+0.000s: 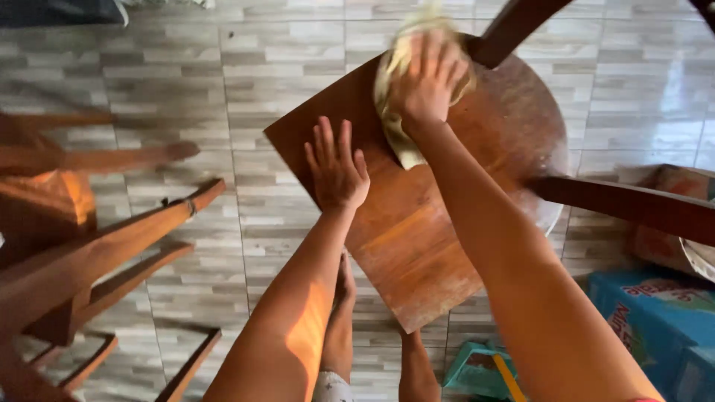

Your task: The person wipes the seat and backrest of a wooden chair with a cloth, then moves the chair under a table. They wring the cloth in a yellow bucket and continue wiping another chair and a blue plastic stool. The person returns to the first chair and wipes it again.

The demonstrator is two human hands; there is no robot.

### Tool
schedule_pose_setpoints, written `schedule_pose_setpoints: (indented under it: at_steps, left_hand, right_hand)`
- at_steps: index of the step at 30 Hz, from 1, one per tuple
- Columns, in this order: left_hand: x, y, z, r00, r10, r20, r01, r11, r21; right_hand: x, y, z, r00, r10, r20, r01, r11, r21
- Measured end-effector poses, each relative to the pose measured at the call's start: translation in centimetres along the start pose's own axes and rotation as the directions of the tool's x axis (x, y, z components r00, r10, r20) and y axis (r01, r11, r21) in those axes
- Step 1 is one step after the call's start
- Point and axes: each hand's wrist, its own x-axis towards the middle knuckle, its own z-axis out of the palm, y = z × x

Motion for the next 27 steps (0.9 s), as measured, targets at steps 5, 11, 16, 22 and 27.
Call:
schedule_pose_setpoints:
  at_steps: [5, 11, 16, 22, 27]
  left_hand:
    - [-0.4, -0.5, 0.4, 0.971, -0.155, -0.181, 0.12, 0.974, -0.192]
    - [-0.5, -0.7, 0.9, 0.988, -0.106, -0.109, 0.099, 0.993, -0.071]
    - [-1.4, -1.3, 0.9, 0.96, -0.137, -0.246, 0.064, 0.956, -0.285]
    - [-1.4, -1.1, 0.9, 0.955, -0.123, -0.268, 0.026, 0.941, -0.339]
    - [-1.5, -1.6, 1.6, 0.951, -0.152, -0.269, 0.036, 0.919, -0.392]
  right_hand:
    - [-10.5, 0.6, -3.1, 0.831, -0.438, 0.342, 0.429, 0.897, 0.109]
    - [-4.3, 4.0, -1.7, 0.996, -0.014, 0.083, 0.004, 0.992, 0.122]
    - [-9.0, -3.3, -1.7, 0.884, -0.411, 0.224, 0.383, 0.91, 0.156]
    - [-8.7, 2.7, -4.3, 0.917, -0.192, 0.348, 0.183, 0.981, 0.06]
    - [0.4, 0.1, -0.6, 0.903, -0.181, 0.389, 0.392, 0.717, -0.576]
